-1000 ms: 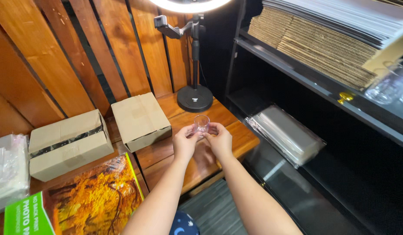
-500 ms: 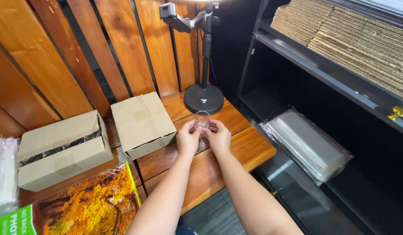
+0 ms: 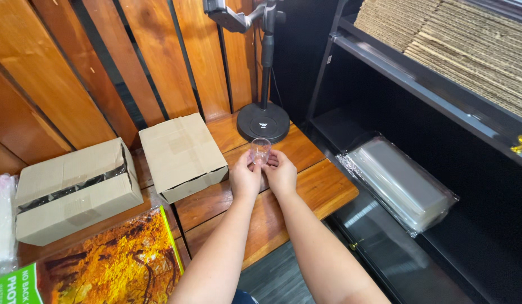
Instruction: The person takes two packages of photo paper from a shelf and places them on a wooden bench. Then, the person repeatedly takes small clear glasses from the shelf and places them on the bench, arranging them in a group.
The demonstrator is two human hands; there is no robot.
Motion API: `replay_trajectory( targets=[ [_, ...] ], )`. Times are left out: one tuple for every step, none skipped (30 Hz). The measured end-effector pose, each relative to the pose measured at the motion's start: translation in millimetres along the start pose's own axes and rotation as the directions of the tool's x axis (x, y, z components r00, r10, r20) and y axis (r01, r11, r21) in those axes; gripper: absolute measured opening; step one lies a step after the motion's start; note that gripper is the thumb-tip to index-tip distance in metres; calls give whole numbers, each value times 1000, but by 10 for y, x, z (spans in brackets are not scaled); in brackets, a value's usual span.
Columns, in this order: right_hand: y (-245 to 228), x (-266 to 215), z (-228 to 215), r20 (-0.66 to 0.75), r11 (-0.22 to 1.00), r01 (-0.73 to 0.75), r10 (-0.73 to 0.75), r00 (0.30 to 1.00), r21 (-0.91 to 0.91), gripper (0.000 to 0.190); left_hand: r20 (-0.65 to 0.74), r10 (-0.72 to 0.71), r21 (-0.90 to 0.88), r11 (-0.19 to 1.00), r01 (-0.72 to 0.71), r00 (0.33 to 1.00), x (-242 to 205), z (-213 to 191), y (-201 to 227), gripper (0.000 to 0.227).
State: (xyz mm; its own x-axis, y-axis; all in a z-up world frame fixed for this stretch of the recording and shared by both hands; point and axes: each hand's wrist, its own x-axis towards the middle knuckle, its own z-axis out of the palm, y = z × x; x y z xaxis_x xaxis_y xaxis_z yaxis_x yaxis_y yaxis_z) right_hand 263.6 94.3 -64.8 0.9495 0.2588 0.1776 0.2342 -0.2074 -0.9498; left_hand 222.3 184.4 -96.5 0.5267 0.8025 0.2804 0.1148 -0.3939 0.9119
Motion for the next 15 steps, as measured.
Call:
replay_trajectory(
  targets=[
    [34, 19, -3, -2, 1000, 2, -2, 1000, 1, 55, 0, 3, -1, 1000, -3, 1000, 15, 24, -48, 47],
    [65, 36, -17, 16, 1000, -9, 9, 1000, 6, 63, 5, 12, -7, 1000, -12, 1000, 25, 54, -87, 51],
    [94, 50, -39, 35, 1000, -20, 19, 999, 11, 71, 10, 22, -14, 1000, -22, 1000, 29, 83, -120, 54],
    [45, -7, -83, 26, 1000, -15, 15, 1000, 13, 71, 14, 31, -18, 999, -31, 999, -7, 27, -112, 54],
    [-6, -67, -133, 50, 999, -32, 32, 998, 2, 75, 16, 74, 1, 997, -74, 997, -47, -29, -99, 60],
    [-60, -114, -208, 67, 999, -47, 47, 997, -10, 78, 23, 122, 16, 992, -122, 992, -83, -59, -67, 65],
    [-78, -176, -272, 51, 999, -41, 42, 998, -9, 78, 30, 134, 7, 991, -135, 990, -169, -70, -125, 65],
    [-90, -242, -358, 62, 996, -26, 31, 998, -83, 77, 30, 155, 32, 987, -156, 987, -263, -64, -174, 66],
    [-99, -309, -450, 73, 988, -12, 24, 997, -156, 75, 30, 176, 56, 982, -178, 984, -357, -53, -221, 67],
    [-113, -386, -562, 50, 988, -16, 24, 998, -155, 75, 46, 190, 47, 980, -192, 981, -495, -90, -119, 67],
    [-124, -468, -673, 55, 994, -34, 39, 998, -103, 70, 65, 163, -5, 987, -163, 985, -635, -132, -21, 62],
    [-135, -562, -786, 56, 997, -50, 53, 997, -52, 64, 90, 136, -59, 990, -132, 987, -781, -177, 73, 56],
    [-134, -627, -904, 30, 997, -53, 54, 998, -50, 64, 109, 151, -69, 987, -144, 982, -865, -181, 177, 56],
    [-120, -710, -1057, 14, 998, -45, 46, 999, -43, 56, 146, 153, -117, 984, -137, 977, -986, -165, 286, 50],
    [-107, -795, -1213, -1, 999, -37, 37, 999, -36, 48, 183, 157, -164, 978, -127, 971, -1110, -149, 397, 44]
  ],
)
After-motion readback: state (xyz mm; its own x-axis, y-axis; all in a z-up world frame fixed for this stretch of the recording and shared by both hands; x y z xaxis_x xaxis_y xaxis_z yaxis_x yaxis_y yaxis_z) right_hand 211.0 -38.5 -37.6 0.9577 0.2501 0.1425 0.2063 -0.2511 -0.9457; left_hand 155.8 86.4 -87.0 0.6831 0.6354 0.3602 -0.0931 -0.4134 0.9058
